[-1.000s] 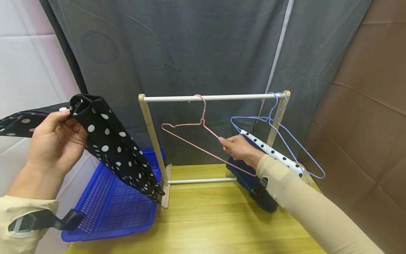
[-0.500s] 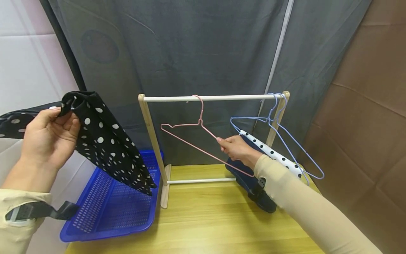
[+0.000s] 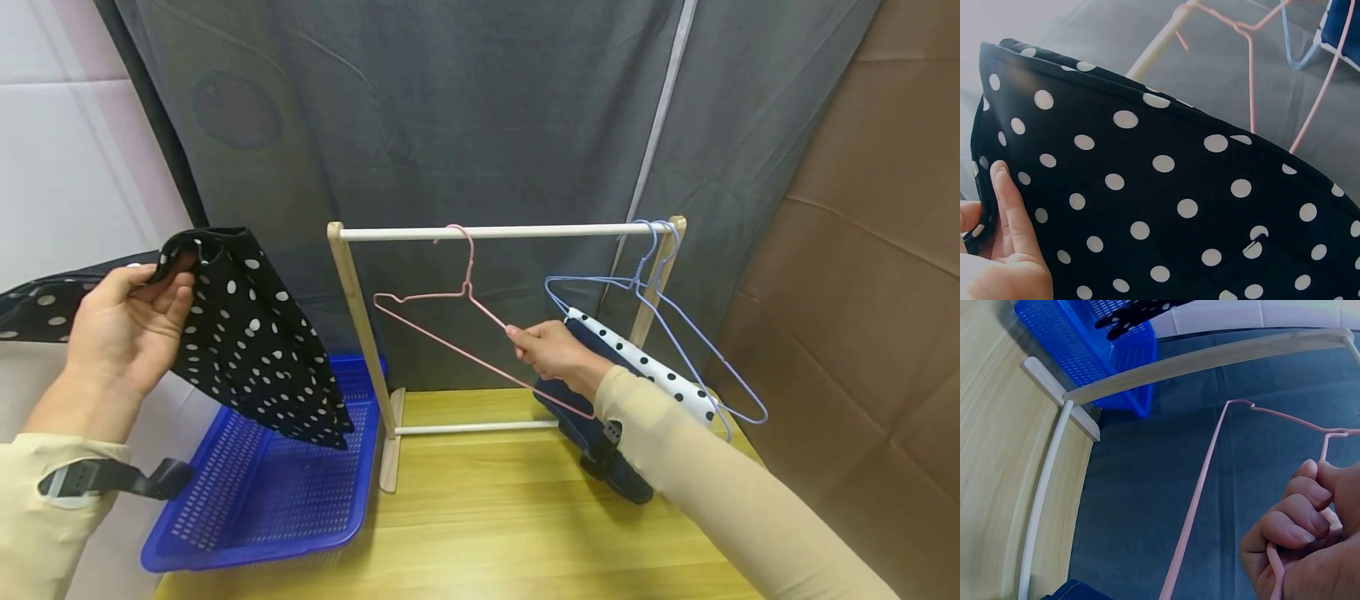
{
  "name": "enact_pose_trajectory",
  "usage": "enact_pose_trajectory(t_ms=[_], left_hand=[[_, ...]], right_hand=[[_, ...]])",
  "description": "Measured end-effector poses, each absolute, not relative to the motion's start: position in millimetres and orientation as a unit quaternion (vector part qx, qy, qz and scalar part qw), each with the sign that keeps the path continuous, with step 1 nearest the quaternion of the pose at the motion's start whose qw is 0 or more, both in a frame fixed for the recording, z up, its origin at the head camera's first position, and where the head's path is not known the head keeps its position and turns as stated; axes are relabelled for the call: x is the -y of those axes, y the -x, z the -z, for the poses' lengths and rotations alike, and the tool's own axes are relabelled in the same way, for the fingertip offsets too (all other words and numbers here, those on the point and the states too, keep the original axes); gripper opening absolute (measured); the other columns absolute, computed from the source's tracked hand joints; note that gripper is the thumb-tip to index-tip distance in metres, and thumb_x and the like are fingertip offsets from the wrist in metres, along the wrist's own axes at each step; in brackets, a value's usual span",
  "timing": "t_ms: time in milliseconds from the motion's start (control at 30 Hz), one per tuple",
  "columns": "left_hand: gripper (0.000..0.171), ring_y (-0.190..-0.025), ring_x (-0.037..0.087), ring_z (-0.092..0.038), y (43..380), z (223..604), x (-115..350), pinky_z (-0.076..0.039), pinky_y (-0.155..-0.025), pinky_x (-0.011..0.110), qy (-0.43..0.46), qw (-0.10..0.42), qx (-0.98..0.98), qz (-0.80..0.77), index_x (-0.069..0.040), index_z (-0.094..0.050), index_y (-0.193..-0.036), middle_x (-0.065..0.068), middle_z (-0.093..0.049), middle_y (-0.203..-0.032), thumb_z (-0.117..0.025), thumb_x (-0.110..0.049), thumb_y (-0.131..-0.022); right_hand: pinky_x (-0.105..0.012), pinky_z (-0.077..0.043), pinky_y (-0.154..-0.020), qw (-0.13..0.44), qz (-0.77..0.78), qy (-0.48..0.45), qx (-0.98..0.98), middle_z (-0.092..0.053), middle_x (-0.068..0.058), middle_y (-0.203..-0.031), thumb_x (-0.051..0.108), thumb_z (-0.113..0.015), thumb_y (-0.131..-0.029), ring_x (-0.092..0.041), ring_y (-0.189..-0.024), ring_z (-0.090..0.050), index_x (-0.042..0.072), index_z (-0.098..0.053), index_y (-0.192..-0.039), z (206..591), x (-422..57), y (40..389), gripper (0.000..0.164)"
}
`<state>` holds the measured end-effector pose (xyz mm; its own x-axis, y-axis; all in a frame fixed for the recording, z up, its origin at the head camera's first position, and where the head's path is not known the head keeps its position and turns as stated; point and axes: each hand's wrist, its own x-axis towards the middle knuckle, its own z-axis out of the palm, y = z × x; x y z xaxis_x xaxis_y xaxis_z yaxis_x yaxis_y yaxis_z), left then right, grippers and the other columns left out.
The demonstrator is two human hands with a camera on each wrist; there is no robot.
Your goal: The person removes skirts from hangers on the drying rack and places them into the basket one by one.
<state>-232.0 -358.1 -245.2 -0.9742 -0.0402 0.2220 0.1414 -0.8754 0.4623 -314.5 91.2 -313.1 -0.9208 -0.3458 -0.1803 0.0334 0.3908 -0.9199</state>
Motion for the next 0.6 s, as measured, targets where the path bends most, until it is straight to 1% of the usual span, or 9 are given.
enact_pose_trajectory(t_ms=[233,333,600], left_hand=[[0.027,-0.075,0.037,-0.071,241,250,365,-0.061,-0.069,0.038,0.084,0.027,0.269,0.959,0.009,-0.06,-0.101,0.027,-0.072,-0.096,-0.035,-0.003,-0.102],[0.022,-0.075,0.036,-0.071,247,252,368,-0.061,-0.07,0.037,0.064,0.02,0.278,0.958,0.007,-0.058,-0.099,0.026,-0.073,-0.097,-0.038,-0.003,-0.102],[0.024,-0.077,0.035,-0.072,262,258,369,-0.061,-0.071,0.036,0.049,0.003,0.293,0.955,0.007,-0.058,-0.094,0.026,-0.073,-0.093,-0.037,-0.002,-0.102]], right_hand=[[-0.021,-0.021,-0.043,0.177,0.549,0.095,-0.811,-0.03,0.009,-0.048,0.039,-0.048,-0.1,-0.006,-0.043,-0.024,0.01,-0.053,-0.066,313,-92,315,0.045],[-0.021,-0.021,-0.043,0.181,0.551,0.095,-0.809,-0.03,0.009,-0.048,0.039,-0.049,-0.1,-0.006,-0.043,-0.023,0.011,-0.052,-0.065,313,-91,315,0.045],[-0.021,-0.021,-0.043,0.18,0.553,0.096,-0.808,-0.031,0.009,-0.047,0.039,-0.049,-0.1,-0.006,-0.042,-0.024,0.01,-0.053,-0.066,315,-90,317,0.045]])
